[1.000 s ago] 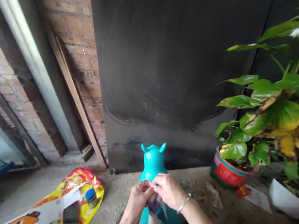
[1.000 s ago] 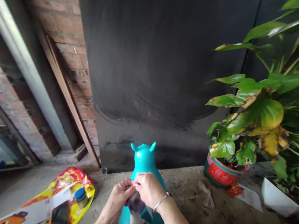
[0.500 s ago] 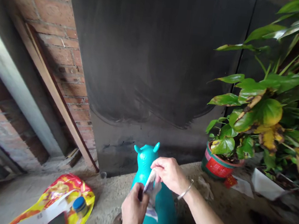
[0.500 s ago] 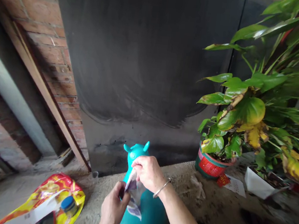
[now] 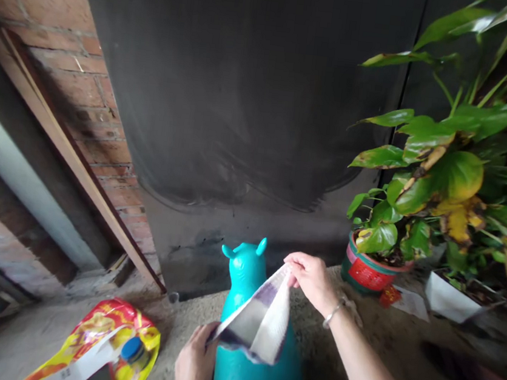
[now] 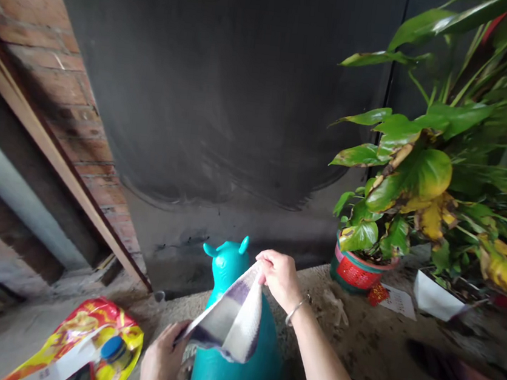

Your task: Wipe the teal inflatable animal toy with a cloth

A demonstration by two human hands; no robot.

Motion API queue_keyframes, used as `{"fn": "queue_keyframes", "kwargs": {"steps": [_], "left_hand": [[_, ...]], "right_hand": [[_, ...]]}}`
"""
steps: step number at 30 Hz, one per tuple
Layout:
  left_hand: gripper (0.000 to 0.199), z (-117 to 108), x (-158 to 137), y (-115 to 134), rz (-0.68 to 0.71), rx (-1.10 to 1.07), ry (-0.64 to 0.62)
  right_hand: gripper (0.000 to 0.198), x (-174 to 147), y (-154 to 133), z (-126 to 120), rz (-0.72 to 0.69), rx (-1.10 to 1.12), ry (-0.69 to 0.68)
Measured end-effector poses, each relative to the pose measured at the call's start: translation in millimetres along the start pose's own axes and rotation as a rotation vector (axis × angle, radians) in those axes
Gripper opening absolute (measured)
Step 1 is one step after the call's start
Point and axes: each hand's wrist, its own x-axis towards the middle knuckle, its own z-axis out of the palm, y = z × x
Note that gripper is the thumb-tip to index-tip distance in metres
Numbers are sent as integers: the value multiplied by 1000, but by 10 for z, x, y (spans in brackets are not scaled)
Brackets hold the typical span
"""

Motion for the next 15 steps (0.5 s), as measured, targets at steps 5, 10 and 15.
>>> {"fn": "queue_keyframes", "kwargs": {"steps": [5,10,15], "left_hand": [[33,-418,371,188,162,50,123],[35,-467,346,333,289,105,34],[33,19,49,-403,162,198,-302]], "right_hand": [[34,109,177,-36,38,-44,23],[27,-59,426,-135,42,-245,-15],[18,-554,801,62,126,-556,-276]]}}
